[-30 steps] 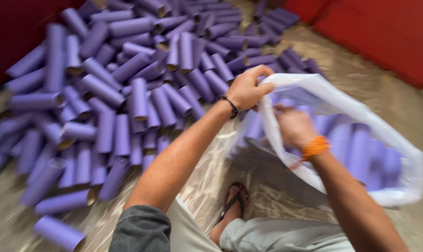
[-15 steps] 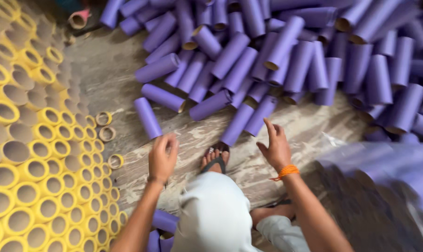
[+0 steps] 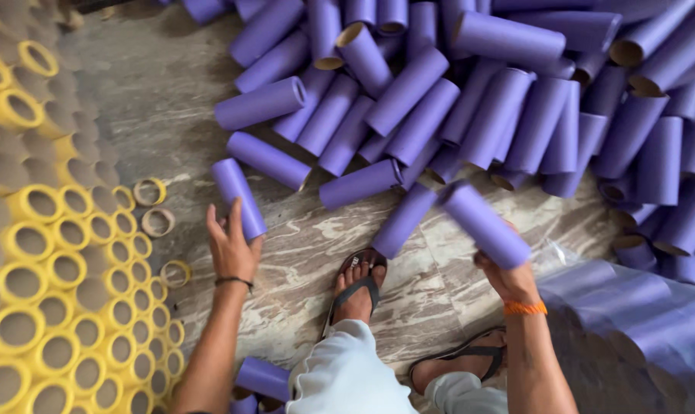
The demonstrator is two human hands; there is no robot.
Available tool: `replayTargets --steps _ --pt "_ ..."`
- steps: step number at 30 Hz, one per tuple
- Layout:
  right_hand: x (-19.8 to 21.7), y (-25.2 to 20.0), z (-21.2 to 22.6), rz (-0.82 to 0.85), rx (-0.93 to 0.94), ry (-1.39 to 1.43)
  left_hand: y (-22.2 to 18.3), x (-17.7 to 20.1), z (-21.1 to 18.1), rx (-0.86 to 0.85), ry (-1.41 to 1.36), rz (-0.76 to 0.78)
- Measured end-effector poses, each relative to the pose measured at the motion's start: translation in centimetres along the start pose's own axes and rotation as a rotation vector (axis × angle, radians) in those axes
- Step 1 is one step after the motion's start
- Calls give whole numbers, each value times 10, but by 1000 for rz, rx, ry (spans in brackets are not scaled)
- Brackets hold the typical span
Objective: The person places purple cylindrical tubes into a large plastic bag by hand, stacking them neatly in rows. The person continues picking up several tubes at a time and arranging them inside the bag until a large stack is formed.
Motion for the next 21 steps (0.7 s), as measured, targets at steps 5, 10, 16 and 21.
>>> replayTargets --steps 5,10,16,21 --pt "-72 73 -13 142 -241 -814 22 5 39 -36 -357 -400" --pt "-58 98 -46 190 -73 -705 -46 -74 82 502 -1492 -166" --pt "-9 11 13 10 84 -576 0 -203 -6 332 -1585 206" --pt "-19 0 0 -205 -23 391 15 -220 -38 362 -1633 185"
Point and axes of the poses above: each hand's wrist, its own y-axis towards the middle knuckle, its own x-axis out of the back of the hand, z = x × y, the point moved 9 cm from there along y, towards the middle knuckle, and after that the axes turned 5 degrees about z, right-handed, at the moved point
